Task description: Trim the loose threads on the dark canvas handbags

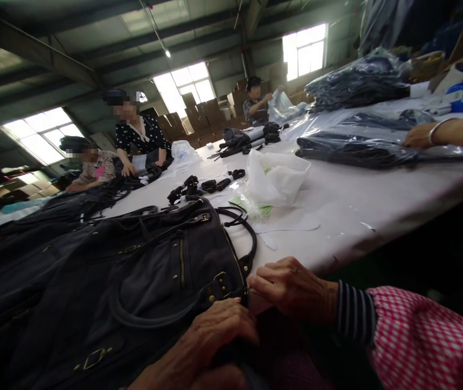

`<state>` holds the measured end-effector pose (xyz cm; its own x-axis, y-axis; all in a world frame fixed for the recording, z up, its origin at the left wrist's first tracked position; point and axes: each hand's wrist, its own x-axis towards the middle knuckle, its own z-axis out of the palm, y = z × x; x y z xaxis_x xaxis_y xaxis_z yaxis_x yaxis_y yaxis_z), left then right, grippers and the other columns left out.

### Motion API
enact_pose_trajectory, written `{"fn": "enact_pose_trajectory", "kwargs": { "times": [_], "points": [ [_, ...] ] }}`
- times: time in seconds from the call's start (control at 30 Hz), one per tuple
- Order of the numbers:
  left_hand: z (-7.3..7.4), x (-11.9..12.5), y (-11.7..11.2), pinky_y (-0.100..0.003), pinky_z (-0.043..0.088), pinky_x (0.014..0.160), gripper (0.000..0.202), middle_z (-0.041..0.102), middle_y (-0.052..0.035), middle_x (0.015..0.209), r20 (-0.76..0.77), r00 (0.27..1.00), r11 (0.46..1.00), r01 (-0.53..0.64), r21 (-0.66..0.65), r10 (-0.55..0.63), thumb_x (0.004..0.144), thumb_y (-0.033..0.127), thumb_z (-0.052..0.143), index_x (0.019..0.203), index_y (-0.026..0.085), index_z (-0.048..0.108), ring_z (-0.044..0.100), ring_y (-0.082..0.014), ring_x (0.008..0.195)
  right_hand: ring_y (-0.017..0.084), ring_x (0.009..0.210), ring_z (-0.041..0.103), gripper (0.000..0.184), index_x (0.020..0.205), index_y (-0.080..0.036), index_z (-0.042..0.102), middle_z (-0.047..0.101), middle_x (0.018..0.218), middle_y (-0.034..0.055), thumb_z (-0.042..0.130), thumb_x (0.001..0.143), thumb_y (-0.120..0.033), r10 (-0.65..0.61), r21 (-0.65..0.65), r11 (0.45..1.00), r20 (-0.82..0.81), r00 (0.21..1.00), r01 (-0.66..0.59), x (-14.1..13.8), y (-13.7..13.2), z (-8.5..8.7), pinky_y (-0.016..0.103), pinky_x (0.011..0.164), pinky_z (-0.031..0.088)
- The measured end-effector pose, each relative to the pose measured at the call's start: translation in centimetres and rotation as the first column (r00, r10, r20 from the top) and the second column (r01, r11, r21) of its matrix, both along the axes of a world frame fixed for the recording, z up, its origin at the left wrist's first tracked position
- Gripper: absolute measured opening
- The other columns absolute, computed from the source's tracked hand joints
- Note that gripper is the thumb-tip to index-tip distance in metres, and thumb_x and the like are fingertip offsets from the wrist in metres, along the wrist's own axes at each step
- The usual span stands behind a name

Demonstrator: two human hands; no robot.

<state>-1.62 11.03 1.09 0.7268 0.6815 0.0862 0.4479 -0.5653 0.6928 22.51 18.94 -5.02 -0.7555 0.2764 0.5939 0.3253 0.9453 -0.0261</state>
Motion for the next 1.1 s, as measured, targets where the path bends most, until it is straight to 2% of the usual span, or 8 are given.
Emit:
{"fn": "enact_pose_trajectory", "kwargs": {
  "times": [0.1, 0.17, 0.23, 0.43, 0.53, 0.63, 0.9, 1.1],
  "points": [
    [3.0, -0.5, 2.6, -0.029, 0.049, 0.1, 0.032, 0.063, -0.0033, 0.126, -0.068, 0.995, 0.988, -0.082, -0.134, 0.073, 0.098, 0.035, 0.062, 0.129, 0.027, 0.059, 0.06, -0.0176, 0.114, 0.012, 0.056, 0.046, 0.022, 0.095, -0.015, 0.057, 0.054, 0.069, -0.0015, 0.038, 0.106, -0.015, -0.001, -0.103, 0.995, -0.034, 0.999, -0.003, 0.2, -0.7, -1.1, 0.029, 0.052, 0.028],
    [4.4, -0.5, 5.0, -0.032, 0.048, 0.1, 0.024, 0.065, -0.0045, 0.122, -0.164, 0.974, 0.988, -0.154, 0.007, 0.153, 0.101, 0.029, 0.056, 0.123, 0.025, 0.064, 0.06, -0.0191, 0.112, 0.013, 0.057, 0.046, 0.021, 0.094, -0.015, 0.057, 0.054, 0.069, -0.0011, 0.039, 0.105, -0.013, -0.017, -0.093, 0.996, -0.06, 0.998, 0.012, 0.0, -1.1, -1.2, 0.03, 0.053, 0.029],
    [5.1, -0.1, 7.3, -0.034, 0.047, 0.1, 0.022, 0.066, -0.0052, 0.119, -0.297, 0.944, 0.985, -0.108, 0.137, 0.145, 0.1, 0.028, 0.057, 0.12, 0.022, 0.066, 0.06, -0.0208, 0.109, 0.014, 0.058, 0.046, 0.021, 0.095, -0.014, 0.057, 0.054, 0.069, -0.0002, 0.038, 0.104, -0.011, -0.033, -0.06, 0.998, -0.086, 0.996, 0.028, -0.3, -1.3, -1.0, 0.031, 0.054, 0.029],
    [4.5, 2.5, 11.6, -0.026, 0.044, 0.091, 0.021, 0.066, -0.0011, 0.106, -0.524, 0.828, 0.978, 0.199, -0.059, -0.2, 0.096, 0.027, 0.062, 0.115, 0.024, 0.07, 0.062, -0.018, 0.097, 0.015, 0.059, 0.05, 0.02, 0.096, -0.014, 0.058, 0.056, 0.07, 0.0013, 0.039, 0.103, -0.009, -0.028, 0.038, 0.999, -0.103, 0.994, 0.032, -0.6, -1.2, -0.3, 0.031, 0.055, 0.032],
    [4.3, 3.5, 13.3, -0.023, 0.043, 0.077, 0.016, 0.064, 0.0001, 0.09, -0.551, 0.759, 0.938, 0.275, -0.209, -0.346, 0.094, 0.028, 0.066, 0.103, 0.021, 0.077, 0.059, -0.0148, 0.082, 0.016, 0.058, 0.05, 0.024, 0.096, -0.013, 0.059, 0.056, 0.068, 0.0016, 0.037, 0.102, -0.007, -0.012, 0.044, 0.999, -0.103, 0.995, 0.017, -0.5, -1.2, 0.4, 0.031, 0.054, 0.032],
    [4.4, 3.9, 14.6, -0.022, 0.042, 0.071, 0.015, 0.063, -0.0001, 0.084, -0.494, 0.745, 0.886, 0.293, -0.359, -0.447, 0.093, 0.023, 0.067, 0.1, 0.017, 0.078, 0.056, -0.0129, 0.076, 0.016, 0.058, 0.05, 0.024, 0.098, -0.01, 0.06, 0.057, 0.068, 0.0024, 0.036, 0.102, -0.007, -0.005, 0.05, 0.999, -0.112, 0.994, 0.01, -0.4, -1.1, 0.9, 0.031, 0.054, 0.033],
    [3.5, 3.0, 15.0, -0.021, 0.044, 0.077, 0.016, 0.065, 0.0009, 0.086, -0.359, 0.838, 0.858, 0.222, -0.464, -0.411, 0.088, 0.021, 0.07, 0.1, 0.018, 0.08, 0.06, -0.0135, 0.083, 0.016, 0.058, 0.051, 0.023, 0.103, -0.011, 0.06, 0.058, 0.069, 0.0023, 0.037, 0.101, -0.008, 0.013, 0.035, 0.999, -0.089, 0.996, -0.01, -0.3, -0.7, 1.0, 0.031, 0.054, 0.034],
    [3.6, 3.2, 14.9, -0.022, 0.043, 0.077, 0.013, 0.064, 0.0015, 0.084, -0.378, 0.838, 0.86, 0.191, -0.472, -0.394, 0.085, 0.019, 0.073, 0.095, 0.019, 0.081, 0.059, -0.0134, 0.083, 0.017, 0.06, 0.052, 0.024, 0.103, -0.011, 0.06, 0.06, 0.07, 0.0032, 0.035, 0.103, -0.008, 0.009, 0.044, 0.999, -0.095, 0.995, -0.005, -0.3, -0.6, 0.9, 0.032, 0.056, 0.036]
  ]
}}
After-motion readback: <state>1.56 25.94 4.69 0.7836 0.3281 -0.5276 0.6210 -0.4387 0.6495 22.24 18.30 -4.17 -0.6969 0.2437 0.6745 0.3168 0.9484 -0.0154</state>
